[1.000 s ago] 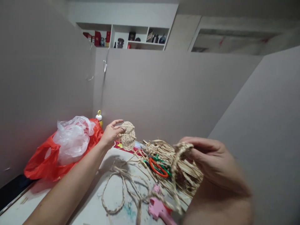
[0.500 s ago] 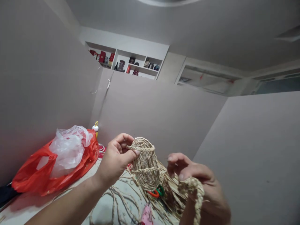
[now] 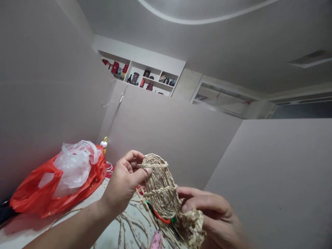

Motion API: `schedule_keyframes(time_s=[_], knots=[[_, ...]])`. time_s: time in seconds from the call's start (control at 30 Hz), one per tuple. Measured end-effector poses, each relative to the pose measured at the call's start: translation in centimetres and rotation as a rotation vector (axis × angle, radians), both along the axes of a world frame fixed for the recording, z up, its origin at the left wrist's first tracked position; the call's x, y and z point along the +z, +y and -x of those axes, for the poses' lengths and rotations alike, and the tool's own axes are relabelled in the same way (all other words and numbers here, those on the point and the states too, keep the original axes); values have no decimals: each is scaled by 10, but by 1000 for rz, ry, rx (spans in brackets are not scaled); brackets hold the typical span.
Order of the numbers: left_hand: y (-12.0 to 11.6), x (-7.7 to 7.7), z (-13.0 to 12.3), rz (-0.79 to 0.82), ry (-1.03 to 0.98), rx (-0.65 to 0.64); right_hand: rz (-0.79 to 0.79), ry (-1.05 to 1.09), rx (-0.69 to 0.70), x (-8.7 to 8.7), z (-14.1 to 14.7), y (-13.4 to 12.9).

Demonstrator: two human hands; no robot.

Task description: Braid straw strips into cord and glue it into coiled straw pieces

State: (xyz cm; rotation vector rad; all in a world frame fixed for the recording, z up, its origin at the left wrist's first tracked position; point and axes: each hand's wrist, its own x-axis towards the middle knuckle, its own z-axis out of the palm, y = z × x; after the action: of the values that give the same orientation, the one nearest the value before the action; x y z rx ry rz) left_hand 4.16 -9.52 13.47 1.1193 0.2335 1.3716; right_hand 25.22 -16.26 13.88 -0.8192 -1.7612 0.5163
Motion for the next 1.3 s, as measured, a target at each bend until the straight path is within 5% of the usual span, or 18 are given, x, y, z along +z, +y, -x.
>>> schedule_keyframes(time_s=[0.17, 0.3, 0.7, 1.3], knots=[[-2, 1, 0, 23, 12, 3, -73, -70, -184, 2, 5, -3], [-2, 3, 1, 83, -22, -94, -10, -89, -135, 3, 7, 1], [4, 5, 5, 170, -10, -348, -148, -71, -174, -2, -2, 9], [4, 5, 4, 99, -5, -357, -99, -9, -82, 6, 3, 17]])
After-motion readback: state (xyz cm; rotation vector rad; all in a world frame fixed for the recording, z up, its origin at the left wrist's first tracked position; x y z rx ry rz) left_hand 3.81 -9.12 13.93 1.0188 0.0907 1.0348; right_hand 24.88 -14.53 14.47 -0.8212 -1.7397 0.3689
